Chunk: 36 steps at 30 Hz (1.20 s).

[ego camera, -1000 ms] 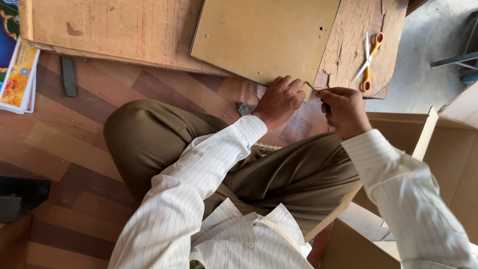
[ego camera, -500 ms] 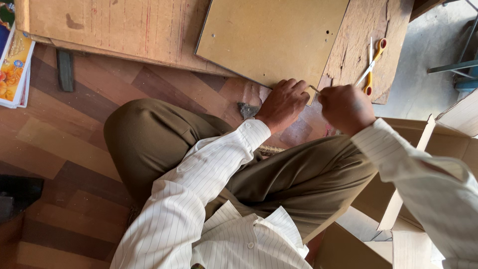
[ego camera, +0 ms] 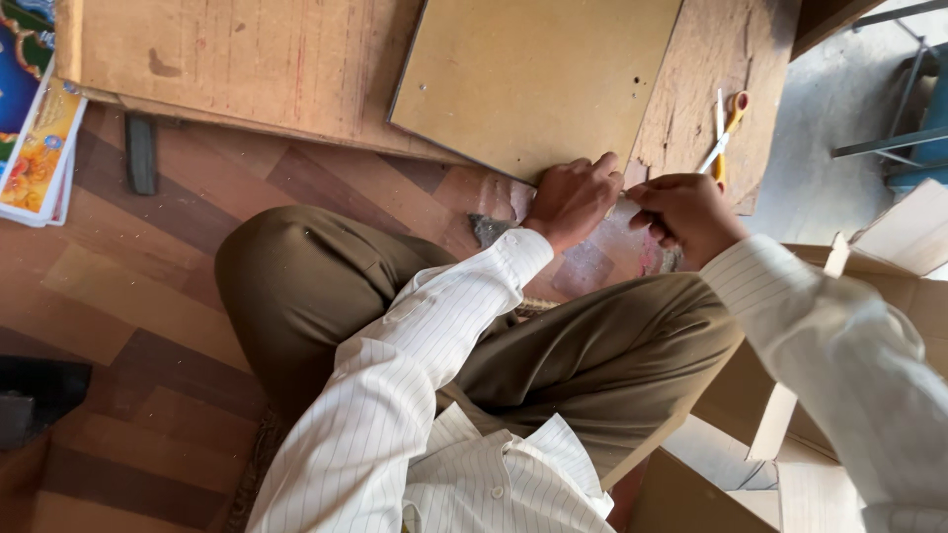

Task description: The person sits on the floor and uses a screwdriver to fasten screws into the back of a rectangular board. They repeatedly pick up screws from a plastic bag, insert them into pre-drilled holes, and tighten them. The person occasionally lifts the board to inspect the fastening.

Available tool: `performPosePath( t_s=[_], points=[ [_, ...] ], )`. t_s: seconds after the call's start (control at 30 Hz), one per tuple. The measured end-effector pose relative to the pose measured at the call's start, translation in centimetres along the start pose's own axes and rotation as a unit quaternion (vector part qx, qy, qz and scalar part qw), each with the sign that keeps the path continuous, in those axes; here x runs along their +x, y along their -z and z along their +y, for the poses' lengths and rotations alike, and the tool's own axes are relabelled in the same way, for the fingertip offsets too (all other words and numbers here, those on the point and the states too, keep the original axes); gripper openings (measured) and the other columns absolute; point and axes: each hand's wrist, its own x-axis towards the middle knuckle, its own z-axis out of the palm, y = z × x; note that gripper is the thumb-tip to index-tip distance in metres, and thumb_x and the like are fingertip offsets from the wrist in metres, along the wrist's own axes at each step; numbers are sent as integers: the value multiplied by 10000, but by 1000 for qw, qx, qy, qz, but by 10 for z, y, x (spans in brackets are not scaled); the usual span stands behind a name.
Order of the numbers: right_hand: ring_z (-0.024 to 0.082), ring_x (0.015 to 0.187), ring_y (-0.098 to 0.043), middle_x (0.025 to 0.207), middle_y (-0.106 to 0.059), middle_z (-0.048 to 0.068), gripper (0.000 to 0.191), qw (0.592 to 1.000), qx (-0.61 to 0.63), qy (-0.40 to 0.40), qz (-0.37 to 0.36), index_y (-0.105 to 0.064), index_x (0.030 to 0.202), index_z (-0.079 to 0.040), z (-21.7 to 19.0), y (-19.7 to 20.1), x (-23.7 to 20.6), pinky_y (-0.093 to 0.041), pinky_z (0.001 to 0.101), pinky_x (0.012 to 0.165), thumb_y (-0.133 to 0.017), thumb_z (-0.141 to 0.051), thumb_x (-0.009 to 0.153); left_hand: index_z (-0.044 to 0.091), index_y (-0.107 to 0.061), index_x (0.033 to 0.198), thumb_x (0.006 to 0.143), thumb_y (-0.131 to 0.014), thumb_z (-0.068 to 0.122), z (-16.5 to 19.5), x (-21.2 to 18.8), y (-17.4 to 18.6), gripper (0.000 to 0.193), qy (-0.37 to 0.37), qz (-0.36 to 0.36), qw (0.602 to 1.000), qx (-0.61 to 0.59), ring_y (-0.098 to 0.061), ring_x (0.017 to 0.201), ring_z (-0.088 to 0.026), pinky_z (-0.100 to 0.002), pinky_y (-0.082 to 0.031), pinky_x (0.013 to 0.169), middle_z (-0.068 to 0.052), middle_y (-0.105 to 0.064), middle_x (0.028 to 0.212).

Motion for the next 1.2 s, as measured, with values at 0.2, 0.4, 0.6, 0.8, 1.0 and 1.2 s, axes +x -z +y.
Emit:
performPosePath(
  t_s=[0.2, 0.4, 0.6, 0.8, 1.0, 1.2],
  points=[
    [310, 649, -705, 811, -712, 162, 414, 710, -551, 423, 116, -740, 1188, -21, 12, -11, -39, -542, 433, 515, -703, -141, 793, 32, -660, 764, 834, -664, 60, -3, 5, -3, 75, 3, 44, 999, 8, -676, 775, -290, -419, -551, 672, -152, -668, 945],
    [291, 673, -678, 843, -711, 110, 230, 771, -493, 377, 142, -736, 1216, -135, 24, -8, -17, -538, 413, 609, -640, -168, 1009, 11, -623, 765, 759, -618, -50, -8, 2, -2, 62, 34, 74, 996, -37, -632, 910, -330, -455, -490, 833, -163, -594, 945],
    [90, 575, -484, 770, -662, 49, 229, 998, 60, -14, 27, -755, 1121, -29, 24, 5, 19, -385, 265, 492, -669, -207, 1006, 10, -616, 772, 781, -605, -55, -1, 2, 4, 66, 32, 59, 996, -64, -616, 935, -327, -464, -479, 870, -159, -581, 974],
    [182, 628, -641, 873, -721, 51, 239, 988, -143, 51, 40, -707, 1152, -65, 5, -9, -6, -526, 342, 522, -674, -198, 956, 8, -623, 779, 776, -592, -67, 0, -4, 11, 81, 32, 54, 996, -58, -610, 937, -333, -463, -479, 867, -159, -579, 974],
    [338, 795, -725, 905, -741, 159, 272, 714, -612, 331, 72, -720, 1160, -64, -3, -14, -21, -587, 468, 682, -624, -113, 911, 7, -613, 774, 779, -585, -60, -6, 0, 5, 72, 41, 54, 995, -66, -614, 947, -332, -463, -474, 872, -159, -581, 969],
    [166, 671, -690, 833, -746, 91, 238, 967, -221, 110, 59, -755, 1211, -86, 9, -12, 20, -561, 330, 607, -632, -191, 1036, 27, -615, 767, 801, -615, -25, -12, 0, 2, 62, 37, 65, 994, -75, -613, 949, -339, -470, -472, 880, -156, -584, 969]
  ],
)
